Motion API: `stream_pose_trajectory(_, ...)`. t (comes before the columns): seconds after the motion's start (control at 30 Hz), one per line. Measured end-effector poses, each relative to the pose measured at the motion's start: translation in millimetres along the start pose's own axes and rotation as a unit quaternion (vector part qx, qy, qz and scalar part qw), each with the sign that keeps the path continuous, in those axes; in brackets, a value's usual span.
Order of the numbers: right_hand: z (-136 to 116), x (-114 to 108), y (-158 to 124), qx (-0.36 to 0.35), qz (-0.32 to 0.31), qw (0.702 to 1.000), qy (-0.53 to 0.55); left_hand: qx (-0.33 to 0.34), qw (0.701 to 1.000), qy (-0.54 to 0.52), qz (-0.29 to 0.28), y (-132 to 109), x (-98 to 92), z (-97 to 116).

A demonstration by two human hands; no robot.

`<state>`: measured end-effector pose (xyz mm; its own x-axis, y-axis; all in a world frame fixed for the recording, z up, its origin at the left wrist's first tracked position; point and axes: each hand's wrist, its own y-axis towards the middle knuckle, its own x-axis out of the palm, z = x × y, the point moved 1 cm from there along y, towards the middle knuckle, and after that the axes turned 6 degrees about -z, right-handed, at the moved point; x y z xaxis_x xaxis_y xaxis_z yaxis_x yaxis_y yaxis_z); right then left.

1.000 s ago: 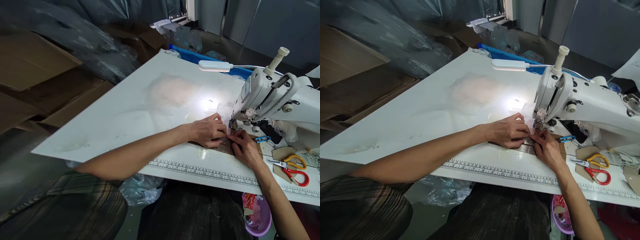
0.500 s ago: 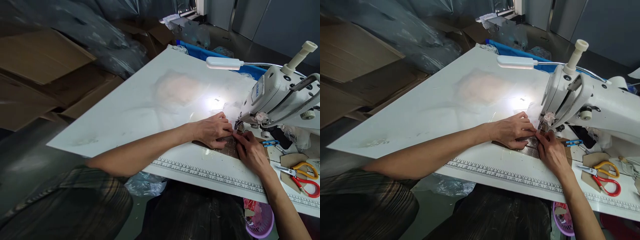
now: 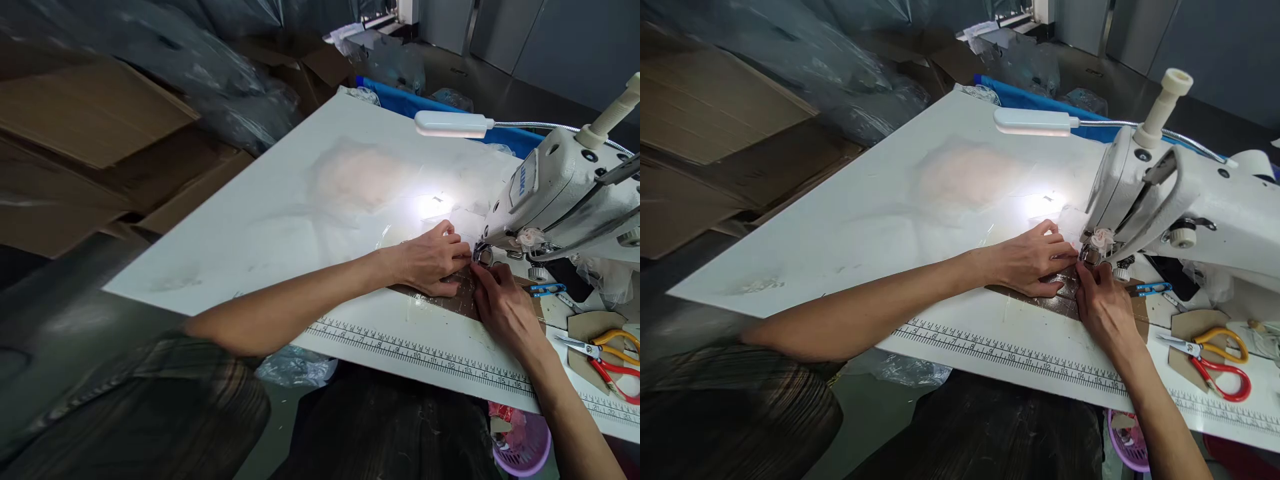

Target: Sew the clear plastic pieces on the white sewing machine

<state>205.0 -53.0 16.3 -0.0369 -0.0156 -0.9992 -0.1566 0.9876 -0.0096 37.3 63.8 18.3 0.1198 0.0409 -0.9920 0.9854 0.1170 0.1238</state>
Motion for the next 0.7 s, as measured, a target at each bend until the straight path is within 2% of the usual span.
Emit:
stream_pose_trajectory(0.13,-1.8,-1.4,0.9,0.015,-0.019,1.0,-0.002,-0.009,1.0,0.009,-0.011,1.2,0.4,0.7)
stream_pose_trajectory(0.4,-3.5,2.0,4.0,0.024,-0.012,1.0,0.008,-0.018,1.0,0.006,-0.004,3.3,2.9,-2.4)
stream_pose_trajectory(0.5,3.4,-0.2,1.8,0.021,0.017,0.997,0.07,-0.021,0.999,0.024,-0.014,4.3,1.7,-3.5)
stream_pose_trajectory(0.6,17.9,-6.0,1.1,0.019,0.054,0.983,0.176,-0.03,0.999,0.025,-0.022,4.8,-0.3,-3.7)
stream_pose_trajectory(0.7,33.6,-9.4,5.4,0.066,0.025,0.956,0.286,-0.039,0.998,0.032,-0.026,5.0,-1.5,-3.4)
